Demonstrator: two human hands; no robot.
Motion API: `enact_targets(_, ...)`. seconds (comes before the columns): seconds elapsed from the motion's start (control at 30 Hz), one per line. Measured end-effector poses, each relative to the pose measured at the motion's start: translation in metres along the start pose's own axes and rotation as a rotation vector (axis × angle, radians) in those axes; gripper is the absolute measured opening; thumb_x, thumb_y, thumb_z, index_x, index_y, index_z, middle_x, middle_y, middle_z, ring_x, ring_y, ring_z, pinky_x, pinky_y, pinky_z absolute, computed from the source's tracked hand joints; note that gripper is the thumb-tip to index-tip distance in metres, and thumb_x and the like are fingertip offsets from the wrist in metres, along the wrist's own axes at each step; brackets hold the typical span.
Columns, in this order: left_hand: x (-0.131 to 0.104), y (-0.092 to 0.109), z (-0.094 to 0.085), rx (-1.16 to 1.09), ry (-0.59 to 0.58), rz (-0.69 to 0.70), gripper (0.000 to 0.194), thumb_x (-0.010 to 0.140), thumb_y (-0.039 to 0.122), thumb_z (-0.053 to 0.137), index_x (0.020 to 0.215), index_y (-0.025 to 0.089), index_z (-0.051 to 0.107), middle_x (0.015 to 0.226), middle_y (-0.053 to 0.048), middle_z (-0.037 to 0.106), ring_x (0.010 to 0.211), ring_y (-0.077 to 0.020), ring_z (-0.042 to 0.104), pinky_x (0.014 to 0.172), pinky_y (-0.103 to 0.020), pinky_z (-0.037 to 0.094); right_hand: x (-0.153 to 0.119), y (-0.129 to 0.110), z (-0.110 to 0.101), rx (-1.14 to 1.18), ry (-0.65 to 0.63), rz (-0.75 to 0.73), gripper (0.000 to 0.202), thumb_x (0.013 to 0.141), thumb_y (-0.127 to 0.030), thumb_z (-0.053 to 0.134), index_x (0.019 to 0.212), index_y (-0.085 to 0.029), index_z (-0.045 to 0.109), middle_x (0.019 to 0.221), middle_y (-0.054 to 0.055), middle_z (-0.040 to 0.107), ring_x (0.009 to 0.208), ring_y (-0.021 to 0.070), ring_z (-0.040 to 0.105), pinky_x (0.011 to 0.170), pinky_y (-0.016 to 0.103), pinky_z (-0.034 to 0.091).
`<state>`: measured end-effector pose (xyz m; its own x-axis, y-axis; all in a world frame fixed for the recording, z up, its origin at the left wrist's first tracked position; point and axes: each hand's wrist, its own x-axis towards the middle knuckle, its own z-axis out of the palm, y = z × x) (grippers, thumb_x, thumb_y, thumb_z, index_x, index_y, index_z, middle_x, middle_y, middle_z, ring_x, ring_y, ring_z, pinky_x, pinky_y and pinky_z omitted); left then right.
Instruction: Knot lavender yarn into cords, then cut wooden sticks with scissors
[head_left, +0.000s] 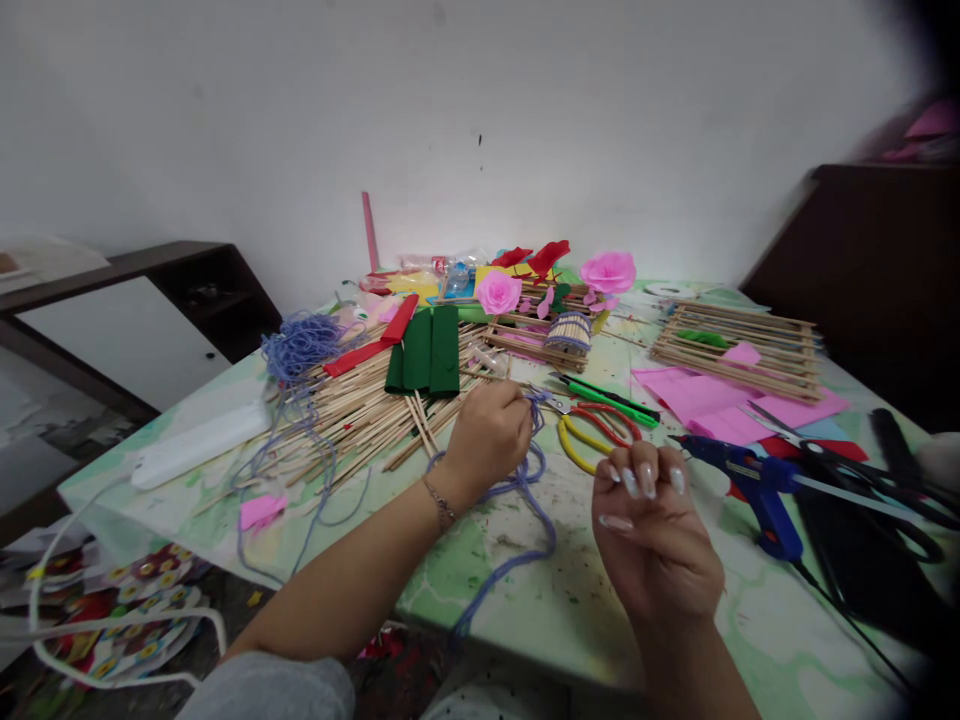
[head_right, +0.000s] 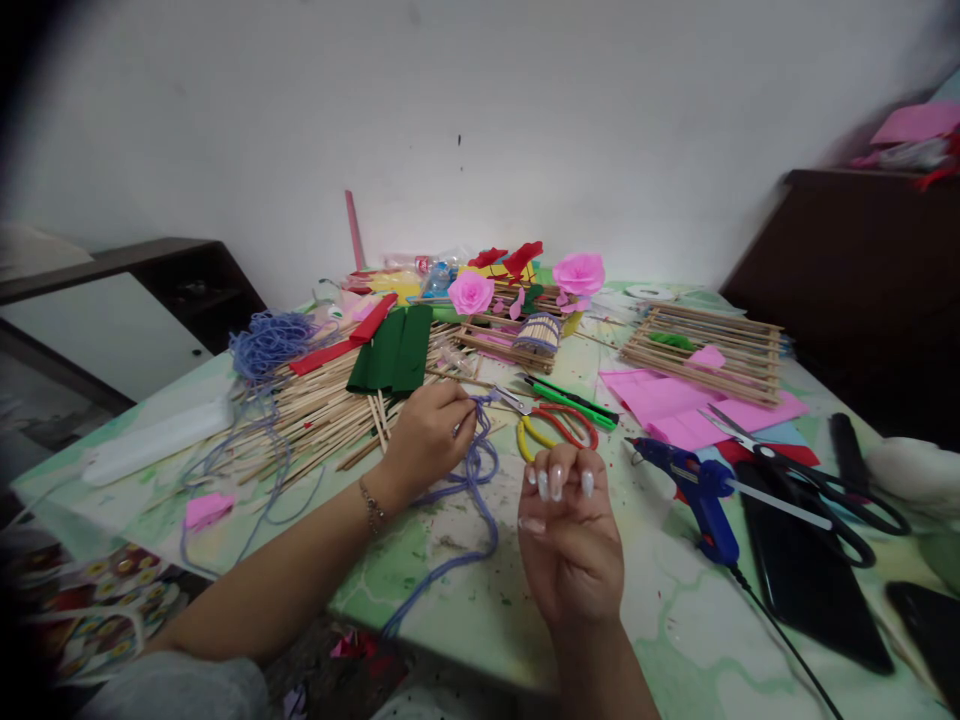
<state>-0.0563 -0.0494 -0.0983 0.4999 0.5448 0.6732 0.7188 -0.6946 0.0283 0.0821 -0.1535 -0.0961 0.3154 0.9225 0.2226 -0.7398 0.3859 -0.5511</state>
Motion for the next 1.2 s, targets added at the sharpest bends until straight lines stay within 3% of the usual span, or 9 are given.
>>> enact_targets(0.27, 0.0003, 0.0, 0.0003, 0.007, -0.028, -0.003, 0.022, 0.087, 0.018, 0.048, 0.073, 0.013, 0.064, 0.079, -0.008, 0.062, 0.077, -0.0181, 0.054, 0.073, -0.032, 0.042, -0.0037, -0.0036, -0.0013, -0.014, -0.062, 0.048, 0.026, 0.057, -0.017, 0.065, 0.079, -0.022, 0.051, 0.077, -0.001, 0.039, 0.07, 0.0129, 0.041, 0.069, 0.03, 0.041)
enact_targets(0.43, 0.0008, -0.0007, 0.0014, -0.002, -0.027, -0.002, 0.022, 0.087, 0.018, 0.047, 0.073, 0.014, 0.063, 0.079, -0.008, 0.062, 0.077, -0.0179, 0.054, 0.073, -0.032, 0.042, -0.0043, -0.0036, -0.0033, 0.035, -0.069, 0.074, 0.019, 0.067, -0.022, 0.063, 0.082, -0.022, 0.051, 0.077, 0.0, 0.038, 0.066, 0.0122, 0.041, 0.062, 0.028, 0.041)
enact_targets(0.67, -0.0006, -0.0002, 0.0042, 0.0, -0.026, 0.001, 0.022, 0.088, 0.018, 0.047, 0.074, 0.014, 0.064, 0.08, -0.008, 0.061, 0.078, -0.018, 0.054, 0.073, -0.033, 0.041, -0.0019, -0.0005, 0.0001, 0.029, -0.021, 0.052, 0.022, 0.067, -0.014, 0.068, 0.079, -0.023, 0.051, 0.071, -0.002, 0.035, 0.056, 0.0092, 0.032, 0.05, 0.022, 0.035)
enact_targets(1.2, -0.0004, -0.0006, 0.0042, 0.0, -0.021, 0.009, 0.023, 0.088, 0.018, 0.046, 0.072, 0.014, 0.063, 0.078, -0.008, 0.06, 0.077, -0.0178, 0.054, 0.073, -0.033, 0.041, -0.0017, 0.0011, -0.003, 0.049, -0.031, 0.011, 0.025, 0.067, -0.008, 0.07, 0.074, -0.022, 0.05, 0.07, -0.003, 0.04, 0.059, 0.0096, 0.038, 0.054, 0.023, 0.037)
